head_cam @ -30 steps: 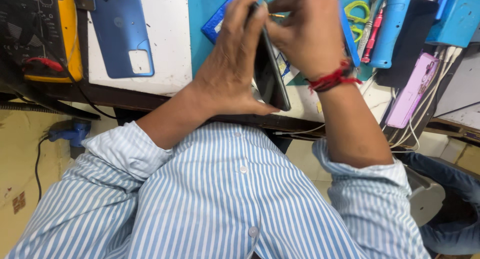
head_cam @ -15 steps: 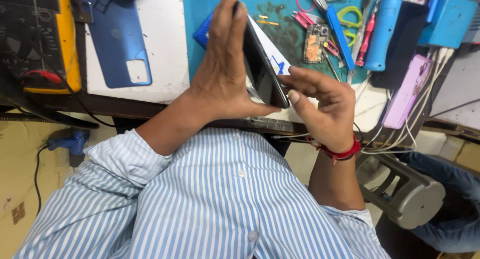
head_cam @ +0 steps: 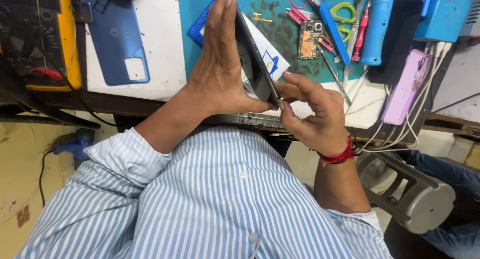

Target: The person disassembles a smartphone, removes the back cover, and uses a blue plastic tool to pry open the device. They then use a red marker to apply substance to the internal components and a screwdriver to adjust parts inside the phone.

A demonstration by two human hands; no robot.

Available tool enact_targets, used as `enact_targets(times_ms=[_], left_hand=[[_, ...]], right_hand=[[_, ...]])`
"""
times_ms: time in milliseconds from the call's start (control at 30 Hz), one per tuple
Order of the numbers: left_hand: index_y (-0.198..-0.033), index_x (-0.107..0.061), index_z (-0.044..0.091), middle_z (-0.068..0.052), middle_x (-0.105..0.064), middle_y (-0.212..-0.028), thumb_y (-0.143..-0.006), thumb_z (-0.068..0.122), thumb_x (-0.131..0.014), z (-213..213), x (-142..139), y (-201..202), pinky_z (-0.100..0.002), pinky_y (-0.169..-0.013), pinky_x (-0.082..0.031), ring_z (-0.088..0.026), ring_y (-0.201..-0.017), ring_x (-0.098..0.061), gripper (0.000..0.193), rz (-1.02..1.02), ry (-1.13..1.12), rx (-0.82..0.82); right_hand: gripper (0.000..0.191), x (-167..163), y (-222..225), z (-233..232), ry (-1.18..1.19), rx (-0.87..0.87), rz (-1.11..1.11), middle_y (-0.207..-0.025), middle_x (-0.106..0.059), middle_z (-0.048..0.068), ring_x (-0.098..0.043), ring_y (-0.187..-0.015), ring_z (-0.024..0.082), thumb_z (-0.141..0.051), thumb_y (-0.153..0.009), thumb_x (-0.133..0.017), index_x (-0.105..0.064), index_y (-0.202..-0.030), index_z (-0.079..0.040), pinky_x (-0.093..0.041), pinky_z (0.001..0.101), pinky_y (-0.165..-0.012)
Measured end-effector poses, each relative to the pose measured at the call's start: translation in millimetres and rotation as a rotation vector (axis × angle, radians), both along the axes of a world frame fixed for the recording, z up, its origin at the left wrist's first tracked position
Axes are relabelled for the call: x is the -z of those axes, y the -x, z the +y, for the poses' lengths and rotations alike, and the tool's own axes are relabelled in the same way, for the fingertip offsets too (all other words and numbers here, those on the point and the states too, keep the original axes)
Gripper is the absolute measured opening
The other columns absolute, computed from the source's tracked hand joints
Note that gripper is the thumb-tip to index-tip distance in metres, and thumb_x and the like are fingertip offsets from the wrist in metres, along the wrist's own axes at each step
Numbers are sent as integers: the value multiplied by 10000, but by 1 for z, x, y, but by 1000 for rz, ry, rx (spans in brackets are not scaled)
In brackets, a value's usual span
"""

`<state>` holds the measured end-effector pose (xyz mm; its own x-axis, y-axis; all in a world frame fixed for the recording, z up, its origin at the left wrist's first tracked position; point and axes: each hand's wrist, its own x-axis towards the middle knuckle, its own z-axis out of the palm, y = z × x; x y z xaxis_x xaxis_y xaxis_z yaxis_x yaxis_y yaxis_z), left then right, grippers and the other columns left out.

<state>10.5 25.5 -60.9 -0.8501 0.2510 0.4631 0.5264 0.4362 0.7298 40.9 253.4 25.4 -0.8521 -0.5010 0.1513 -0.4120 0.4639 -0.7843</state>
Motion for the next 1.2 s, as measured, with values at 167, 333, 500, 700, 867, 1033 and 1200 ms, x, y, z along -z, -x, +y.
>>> enact_targets(times_ms=[167,333,500,700,867,1033,1200], left_hand=[[-1613,164,115,-273,-8,-1659,-623,625,-1107,-1,0,-1,-568,-1378,-198,-454,-1608,-66,1690,2,-23,8],[-1608,145,143,-243,-37,-1635,-653,575,-1018,-1,0,0,-525,-1350,-225,-418,-1569,-93,1566,32,-36,-11],[-1620,82,161,-255,-48,-1622,-649,571,-1087,-3,1,0,-570,-1344,-267,-464,-1565,-113,1574,34,-34,-33],[-1583,109,156,-292,-29,-1614,-573,592,-1100,-5,-3,-3,-598,-1319,-257,-495,-1540,-104,1635,16,-19,-47],[-1594,178,105,-310,-1,-1643,-637,548,-1084,-8,-10,-11,-611,-1365,-182,-496,-1594,-70,1644,-20,1,-119],[-1577,188,83,-334,-5,-1628,-623,552,-1065,-10,-10,-14,-609,-1343,-167,-513,-1575,-69,1642,-63,-14,-143],[-1585,200,98,-329,-13,-1633,-644,559,-1058,-10,-8,-12,-599,-1352,-185,-504,-1583,-81,1637,-72,-36,-140]], right_hand=[[478,2,-6,-6,-76,61,143,-1160,-754,167,-782,-1032,232,70,-904,-730,-499,-1317,6,-622,305,-890],[414,9,-10,-11,-179,85,305,-1136,-745,164,-779,-983,258,64,-895,-736,-490,-1222,2,-616,319,-851],[318,7,-10,-14,-223,82,365,-1115,-753,157,-773,-963,264,57,-897,-727,-559,-1161,2,-609,323,-824],[233,9,36,5,-236,358,372,-1084,-763,111,-756,-941,240,2,-1027,-781,-697,-1233,-65,-591,337,-846],[267,26,81,25,-632,340,545,-992,-737,125,-691,-894,328,-89,-966,-823,-723,-1213,-69,-535,410,-766],[148,17,85,19,-499,399,609,-1086,-751,119,-729,-979,281,-14,-1007,-746,-708,-1144,-58,-574,374,-855],[247,4,63,-9,550,606,37,-1119,-723,138,-699,-1007,203,-13,-950,-662,-657,-1196,10,-587,327,-864]])
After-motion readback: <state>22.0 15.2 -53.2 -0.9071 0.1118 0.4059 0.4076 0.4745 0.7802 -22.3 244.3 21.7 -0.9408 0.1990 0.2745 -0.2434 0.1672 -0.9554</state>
